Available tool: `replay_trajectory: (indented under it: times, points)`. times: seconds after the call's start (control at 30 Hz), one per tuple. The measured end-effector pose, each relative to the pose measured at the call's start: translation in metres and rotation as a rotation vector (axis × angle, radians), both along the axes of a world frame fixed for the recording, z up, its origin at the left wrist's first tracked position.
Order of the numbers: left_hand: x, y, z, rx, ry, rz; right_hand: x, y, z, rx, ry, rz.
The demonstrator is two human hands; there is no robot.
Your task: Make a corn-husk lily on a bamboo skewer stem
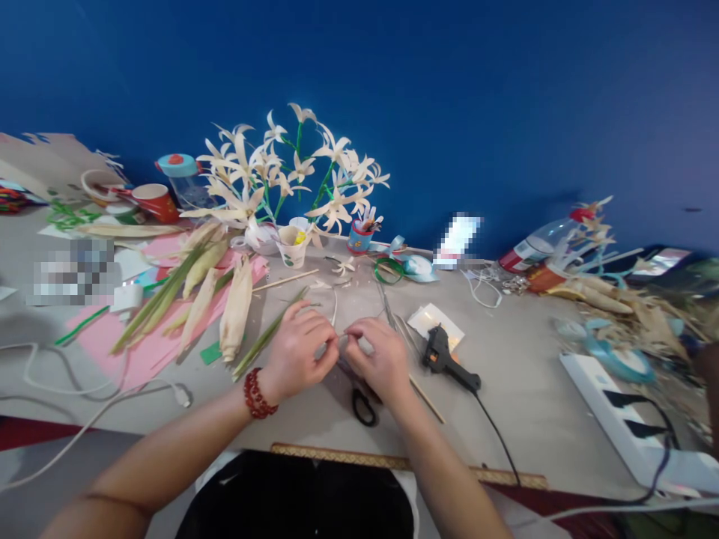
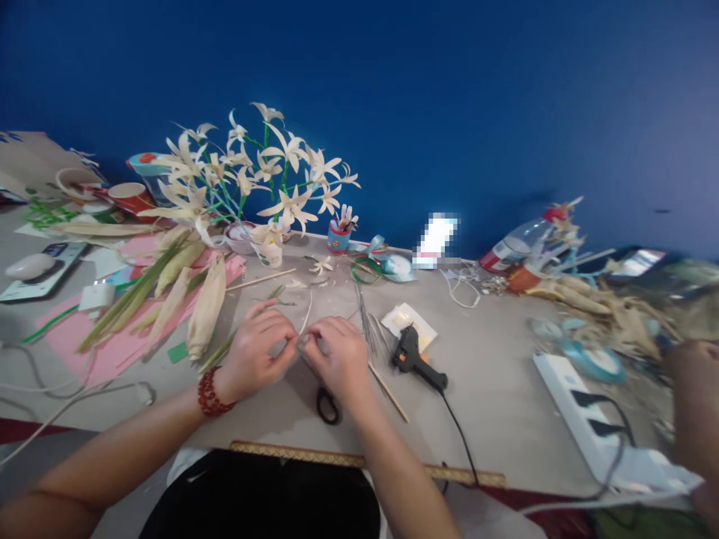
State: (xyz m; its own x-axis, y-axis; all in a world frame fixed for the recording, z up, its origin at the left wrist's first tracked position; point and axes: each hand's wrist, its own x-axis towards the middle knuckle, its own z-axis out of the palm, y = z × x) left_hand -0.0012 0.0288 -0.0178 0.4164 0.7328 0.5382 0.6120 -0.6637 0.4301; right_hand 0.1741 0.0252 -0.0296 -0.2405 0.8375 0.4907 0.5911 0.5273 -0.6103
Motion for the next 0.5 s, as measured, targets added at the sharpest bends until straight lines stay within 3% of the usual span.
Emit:
replay_trajectory:
  times: [0.13,0.33,0.5]
  points:
    - [-0.002,0.001,-0.001,-0.014,-0.022,0.010,0.009,0.001,0.003,-0.012,0.017,-0.092]
    - [-0.002,0.001,0.000,-0.029,-0.021,0.000,0.004,0.000,0.007,-0.043,0.031,0.068]
    - [-0.001,0.001,-0.001,-0.051,-0.024,-0.006,0.002,0.003,0.003,-0.076,-0.007,0.043]
